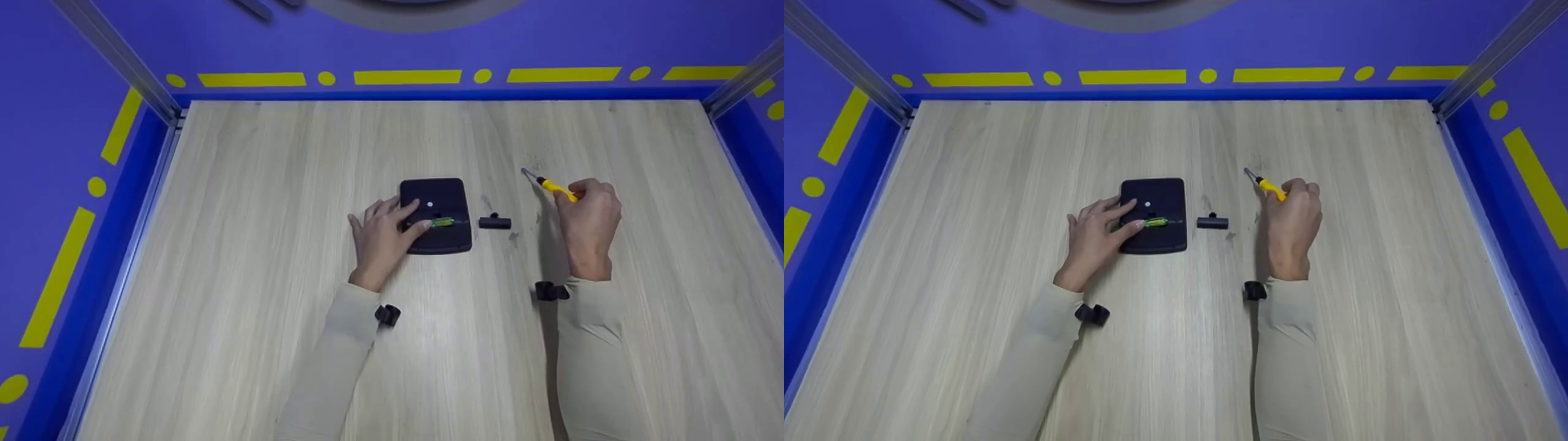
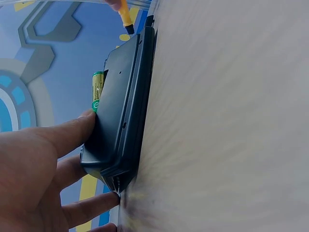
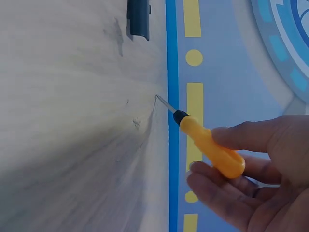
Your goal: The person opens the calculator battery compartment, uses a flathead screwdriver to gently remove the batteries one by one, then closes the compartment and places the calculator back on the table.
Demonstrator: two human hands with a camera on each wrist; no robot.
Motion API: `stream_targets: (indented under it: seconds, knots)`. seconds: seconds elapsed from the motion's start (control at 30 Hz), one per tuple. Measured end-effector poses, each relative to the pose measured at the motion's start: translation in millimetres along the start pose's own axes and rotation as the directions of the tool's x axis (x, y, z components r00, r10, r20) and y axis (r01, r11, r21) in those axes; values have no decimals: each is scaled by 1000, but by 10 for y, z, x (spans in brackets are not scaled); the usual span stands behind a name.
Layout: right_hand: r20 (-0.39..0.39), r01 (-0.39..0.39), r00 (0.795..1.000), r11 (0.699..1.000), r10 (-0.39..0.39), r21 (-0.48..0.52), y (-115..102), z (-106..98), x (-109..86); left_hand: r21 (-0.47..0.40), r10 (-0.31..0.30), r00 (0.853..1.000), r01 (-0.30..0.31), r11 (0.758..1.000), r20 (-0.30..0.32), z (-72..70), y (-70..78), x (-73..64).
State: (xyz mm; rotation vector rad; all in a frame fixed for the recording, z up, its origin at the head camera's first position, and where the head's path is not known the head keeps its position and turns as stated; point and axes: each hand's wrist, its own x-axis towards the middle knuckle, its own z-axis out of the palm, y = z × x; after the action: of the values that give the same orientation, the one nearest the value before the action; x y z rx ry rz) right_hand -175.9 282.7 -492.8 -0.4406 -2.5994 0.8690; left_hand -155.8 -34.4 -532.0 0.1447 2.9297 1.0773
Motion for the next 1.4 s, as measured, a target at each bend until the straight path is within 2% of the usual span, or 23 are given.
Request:
stream_targets:
  seconds: [0.17, 0.33, 0.67, 1.4]
  knots:
    - [93, -8, 996, 998, 14, -67, 26, 0, -21, 7, -4, 1000, 4, 1000, -2, -2, 1, -5]
    - [203, -41, 977, 991, 67, -131, 47, -4, -25, -2, -1, 1000, 1, 1000, -3, -5, 7, -4]
    - [311, -47, 945, 985, 97, -165, 91, 13, -3, -1, 4, 1000, -4, 1000, -6, -1, 4, -6]
    - [364, -47, 926, 987, 100, -152, 134, 50, 4, 2, 1, 1000, -1, 1000, -3, 0, 10, 0]
